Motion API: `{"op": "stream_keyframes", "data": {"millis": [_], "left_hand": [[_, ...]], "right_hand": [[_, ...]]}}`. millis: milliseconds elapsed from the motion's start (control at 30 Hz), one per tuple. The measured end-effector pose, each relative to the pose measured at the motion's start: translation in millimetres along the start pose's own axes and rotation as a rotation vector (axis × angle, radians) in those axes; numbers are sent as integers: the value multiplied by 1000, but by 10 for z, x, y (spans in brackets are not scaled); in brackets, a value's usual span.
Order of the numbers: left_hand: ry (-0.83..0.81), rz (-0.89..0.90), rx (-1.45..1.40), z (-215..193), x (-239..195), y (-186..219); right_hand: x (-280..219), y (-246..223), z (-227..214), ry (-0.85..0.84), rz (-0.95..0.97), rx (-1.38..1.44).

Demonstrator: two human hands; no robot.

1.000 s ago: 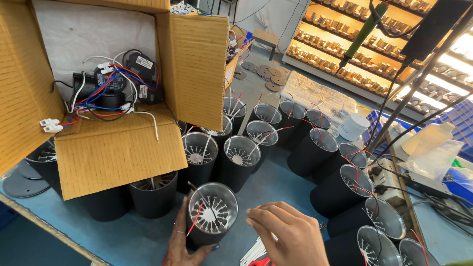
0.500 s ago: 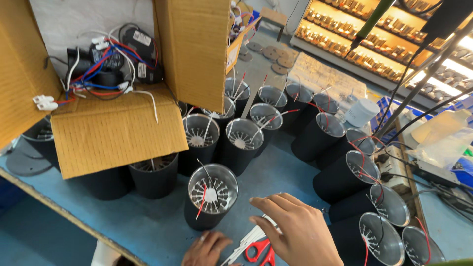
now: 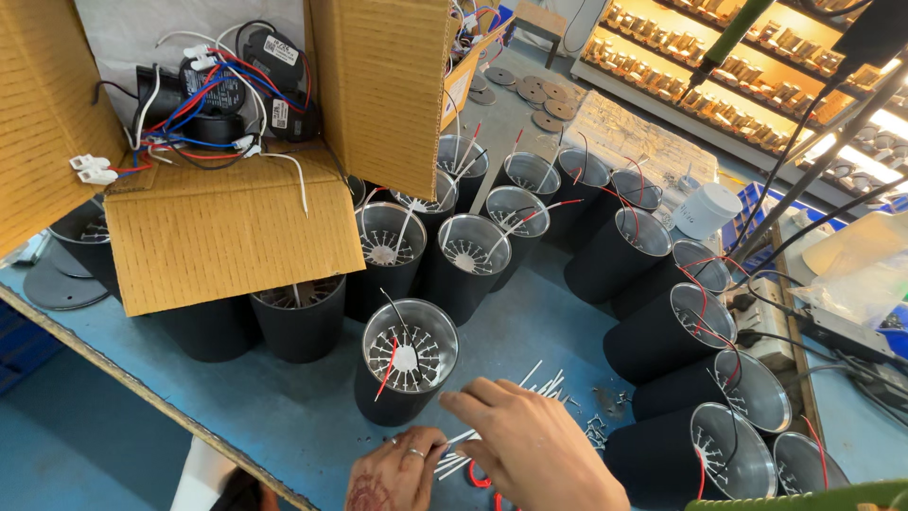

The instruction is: The person inserts white zip ties into black cylindrical housings containing internal wiring and star-shaped components. They repeatedly pick up zip ties, thread them through the housings, and place the units back on the workbench.

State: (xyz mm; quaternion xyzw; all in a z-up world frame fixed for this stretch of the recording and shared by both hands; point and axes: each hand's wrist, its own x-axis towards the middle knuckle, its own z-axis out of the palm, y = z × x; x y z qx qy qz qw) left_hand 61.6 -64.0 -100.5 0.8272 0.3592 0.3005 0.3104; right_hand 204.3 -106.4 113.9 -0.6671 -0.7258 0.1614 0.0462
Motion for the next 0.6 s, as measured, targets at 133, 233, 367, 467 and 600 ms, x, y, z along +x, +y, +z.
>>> {"op": "stream_keyframes", "data": {"millis": [133,233,367,467,600], "left_hand": [[815,281,137,-239,56,404],[492,327,-145,-586,75,400],[502,248,-270,-930,79,349],[558,229,-240,-1099,143,365],[516,270,-52,-1198,304,501]], "right_hand": [[16,17,71,64,-98,7],[-21,48,46,115,-136,42],[-136,82,-121,373,-289,67],[-182,56,-219,719,-161,91],[-149,-69,-225,1042,167,149]]}}
